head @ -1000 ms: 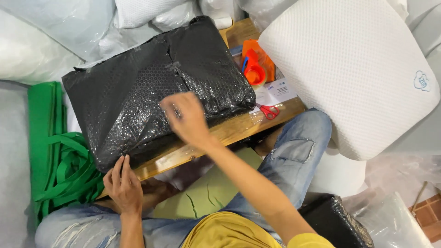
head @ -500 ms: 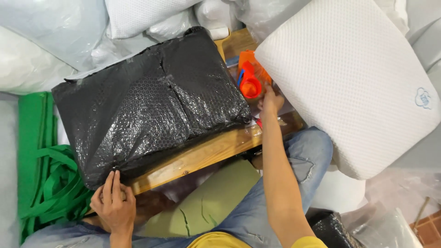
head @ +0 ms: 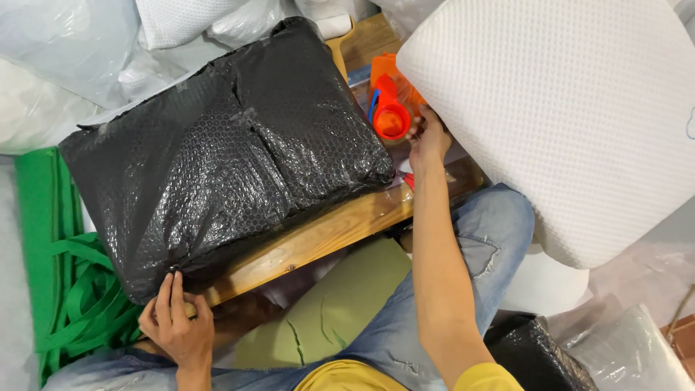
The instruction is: Wrapping a large black foam cushion in black bubble wrap and securing it with tape.
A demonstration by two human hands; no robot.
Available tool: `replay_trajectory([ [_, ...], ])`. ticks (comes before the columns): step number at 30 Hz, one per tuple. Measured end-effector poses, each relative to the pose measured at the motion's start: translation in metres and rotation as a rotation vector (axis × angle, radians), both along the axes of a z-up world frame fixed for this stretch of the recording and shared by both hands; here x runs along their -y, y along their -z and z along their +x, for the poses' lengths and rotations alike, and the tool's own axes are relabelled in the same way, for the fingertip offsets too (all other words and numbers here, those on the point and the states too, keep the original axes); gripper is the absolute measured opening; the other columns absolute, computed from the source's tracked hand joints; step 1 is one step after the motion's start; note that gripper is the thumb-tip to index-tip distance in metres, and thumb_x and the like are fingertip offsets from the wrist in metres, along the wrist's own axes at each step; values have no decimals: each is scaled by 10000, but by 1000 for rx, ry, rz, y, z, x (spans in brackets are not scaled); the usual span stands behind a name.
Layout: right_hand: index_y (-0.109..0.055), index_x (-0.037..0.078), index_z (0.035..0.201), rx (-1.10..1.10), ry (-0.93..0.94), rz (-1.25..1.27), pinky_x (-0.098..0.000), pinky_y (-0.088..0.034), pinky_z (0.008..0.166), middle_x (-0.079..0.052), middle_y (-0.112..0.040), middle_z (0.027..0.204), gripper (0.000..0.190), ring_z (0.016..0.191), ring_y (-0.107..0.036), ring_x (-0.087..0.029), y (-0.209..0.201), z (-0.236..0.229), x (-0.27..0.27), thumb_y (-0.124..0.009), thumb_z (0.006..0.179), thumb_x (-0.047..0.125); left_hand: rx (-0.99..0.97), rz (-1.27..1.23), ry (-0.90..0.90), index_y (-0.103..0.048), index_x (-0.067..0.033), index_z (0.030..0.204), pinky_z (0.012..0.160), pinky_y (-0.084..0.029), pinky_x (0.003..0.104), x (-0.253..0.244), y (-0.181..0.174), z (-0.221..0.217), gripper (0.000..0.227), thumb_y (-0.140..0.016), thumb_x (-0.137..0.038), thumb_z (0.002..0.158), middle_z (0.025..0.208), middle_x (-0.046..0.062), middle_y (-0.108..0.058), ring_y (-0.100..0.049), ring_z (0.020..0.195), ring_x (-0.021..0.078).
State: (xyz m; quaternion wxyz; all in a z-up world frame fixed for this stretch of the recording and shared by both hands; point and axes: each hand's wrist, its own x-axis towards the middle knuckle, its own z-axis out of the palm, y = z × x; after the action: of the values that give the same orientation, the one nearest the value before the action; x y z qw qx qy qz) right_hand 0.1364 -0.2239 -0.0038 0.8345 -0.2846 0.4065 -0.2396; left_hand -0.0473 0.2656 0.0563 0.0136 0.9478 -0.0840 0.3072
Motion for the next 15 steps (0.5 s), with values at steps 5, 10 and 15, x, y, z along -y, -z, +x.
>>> replay_trajectory([
  [5, -647, 42, 1057, -226, -8, -83, -244, -268, 377, -34, -517, 638, 260, 440, -384, -102, -18, 0, -6, -713, 885, 225, 3, -8, -7, -771, 7, 1292, 1021, -425, 379, -2, 3, 3, 471, -721, 129, 841, 1413, 88, -665, -512, 1111, 278],
  [10, -645, 104, 937, -307, -94, -132, -228, -191, 364, 6, -452, 550, 241, 392, -295, -77, -19, 0, -7, -767, 872, 301, -23, -39, -17, -754, 0, 1322, 1023, -431, 385, -4, 3, -3, 512, -718, 106, 822, 1428, 83, -653, -503, 1110, 284],
  [15, -750, 115, 1016, -178, -92, -120, -230, -151, 375, 39, -409, 546, 161, 391, -239, -57, -26, -2, -12, -754, 876, 195, -27, -62, -35, -753, -19, 1313, 1021, -413, 393, -8, 5, -3, 517, -716, 92, 810, 1433, 34, -647, -515, 1128, 264],
])
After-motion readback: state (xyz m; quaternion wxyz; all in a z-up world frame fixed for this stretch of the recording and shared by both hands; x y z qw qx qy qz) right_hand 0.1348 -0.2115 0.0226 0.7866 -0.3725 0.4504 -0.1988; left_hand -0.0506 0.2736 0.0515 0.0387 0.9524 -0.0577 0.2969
